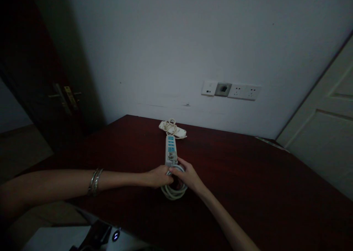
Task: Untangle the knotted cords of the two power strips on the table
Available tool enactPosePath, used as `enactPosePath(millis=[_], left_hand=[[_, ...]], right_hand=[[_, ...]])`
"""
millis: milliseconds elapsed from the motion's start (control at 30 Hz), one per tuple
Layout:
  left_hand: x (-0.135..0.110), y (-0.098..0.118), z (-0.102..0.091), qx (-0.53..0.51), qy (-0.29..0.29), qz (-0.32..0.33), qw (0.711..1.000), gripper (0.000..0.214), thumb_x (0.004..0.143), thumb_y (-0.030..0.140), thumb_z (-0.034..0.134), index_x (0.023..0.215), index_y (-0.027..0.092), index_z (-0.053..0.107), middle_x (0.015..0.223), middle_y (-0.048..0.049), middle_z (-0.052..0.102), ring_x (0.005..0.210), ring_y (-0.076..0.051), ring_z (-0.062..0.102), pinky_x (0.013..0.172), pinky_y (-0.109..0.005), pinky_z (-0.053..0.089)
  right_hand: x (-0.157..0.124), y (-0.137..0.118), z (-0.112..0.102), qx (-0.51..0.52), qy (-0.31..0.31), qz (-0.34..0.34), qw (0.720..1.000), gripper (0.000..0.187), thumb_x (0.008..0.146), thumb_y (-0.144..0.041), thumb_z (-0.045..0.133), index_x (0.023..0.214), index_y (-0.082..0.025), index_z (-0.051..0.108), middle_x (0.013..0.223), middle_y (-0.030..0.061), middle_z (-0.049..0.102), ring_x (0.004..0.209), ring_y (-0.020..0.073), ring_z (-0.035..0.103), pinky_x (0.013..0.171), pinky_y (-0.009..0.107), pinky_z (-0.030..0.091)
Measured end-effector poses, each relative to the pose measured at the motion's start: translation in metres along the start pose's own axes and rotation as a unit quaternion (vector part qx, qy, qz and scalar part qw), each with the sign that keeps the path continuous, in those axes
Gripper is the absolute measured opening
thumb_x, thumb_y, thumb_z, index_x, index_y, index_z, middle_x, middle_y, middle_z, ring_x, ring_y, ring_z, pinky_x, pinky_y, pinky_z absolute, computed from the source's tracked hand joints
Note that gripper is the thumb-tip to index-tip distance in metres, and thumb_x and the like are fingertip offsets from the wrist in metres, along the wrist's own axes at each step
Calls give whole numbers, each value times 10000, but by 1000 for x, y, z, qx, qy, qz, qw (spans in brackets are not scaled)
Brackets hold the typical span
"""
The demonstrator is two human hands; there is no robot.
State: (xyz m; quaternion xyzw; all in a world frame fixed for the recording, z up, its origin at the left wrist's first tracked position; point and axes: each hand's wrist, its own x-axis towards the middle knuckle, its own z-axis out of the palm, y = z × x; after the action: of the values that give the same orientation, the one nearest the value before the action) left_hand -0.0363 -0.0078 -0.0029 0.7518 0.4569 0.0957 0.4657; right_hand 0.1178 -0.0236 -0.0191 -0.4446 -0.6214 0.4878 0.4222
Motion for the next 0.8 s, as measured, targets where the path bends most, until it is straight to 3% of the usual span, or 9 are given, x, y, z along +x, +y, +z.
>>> enactPosePath(millis=[100, 233, 400, 533, 600, 667, 800], left_hand=[[2, -2, -2, 10, -24, -53, 998, 245, 648, 209, 493, 859, 127, 586, 466, 16, 490, 321, -128, 451, 343, -240, 395], [0, -1, -2, -112, -31, -82, 990, 327, 649, 190, 527, 972, 146, 536, 571, 6, 571, 357, -112, 517, 393, -229, 459], [-13, -1, -9, -183, -25, -100, 978, 326, 712, 287, 564, 998, 143, 505, 655, -17, 608, 428, -123, 566, 406, -234, 477], [-18, -5, -22, -219, 57, -76, 971, 675, 637, 311, 691, 1194, 140, 349, 750, -19, 609, 535, -141, 590, 458, -268, 501], [-17, -7, -29, -253, 40, -61, 965, 760, 598, 230, 718, 1235, 147, 312, 773, -17, 615, 589, -142, 602, 536, -288, 515], [-13, -8, -33, -297, -8, -46, 954, 679, 576, 140, 700, 1182, 145, 395, 785, -18, 628, 635, -135, 609, 622, -298, 515], [-2, -13, -38, -407, -74, -51, 909, 260, 600, 91, 541, 860, 93, 548, 723, -35, 626, 643, -126, 616, 684, -266, 499]], right_hand=[[4, 3, -4, -75, 13, -36, 996, 484, 642, -391, 703, 1061, -156, 643, 922, 60, 653, 814, 204, 590, 755, 327, 484], [7, 8, -6, -131, 83, -65, 986, 453, 620, -385, 722, 1013, -161, 685, 1027, 95, 635, 958, 255, 565, 878, 383, 436], [6, 3, -5, -78, -14, -55, 995, 461, 730, -370, 641, 1137, -154, 619, 1013, 64, 672, 896, 231, 600, 849, 368, 446], [6, -2, -3, -55, -26, -59, 996, 450, 721, -373, 648, 1112, -150, 631, 980, 52, 682, 883, 228, 606, 836, 352, 451], [6, -3, -2, -53, -20, -55, 997, 453, 708, -378, 660, 1097, -147, 635, 956, 53, 687, 869, 227, 610, 832, 356, 456], [7, -2, -2, -56, -15, -51, 997, 450, 700, -383, 667, 1082, -148, 639, 941, 52, 689, 852, 226, 614, 823, 359, 463], [9, -1, -1, -62, -14, -57, 996, 429, 695, -378, 671, 1055, -147, 650, 944, 56, 687, 862, 228, 612, 827, 363, 463]])
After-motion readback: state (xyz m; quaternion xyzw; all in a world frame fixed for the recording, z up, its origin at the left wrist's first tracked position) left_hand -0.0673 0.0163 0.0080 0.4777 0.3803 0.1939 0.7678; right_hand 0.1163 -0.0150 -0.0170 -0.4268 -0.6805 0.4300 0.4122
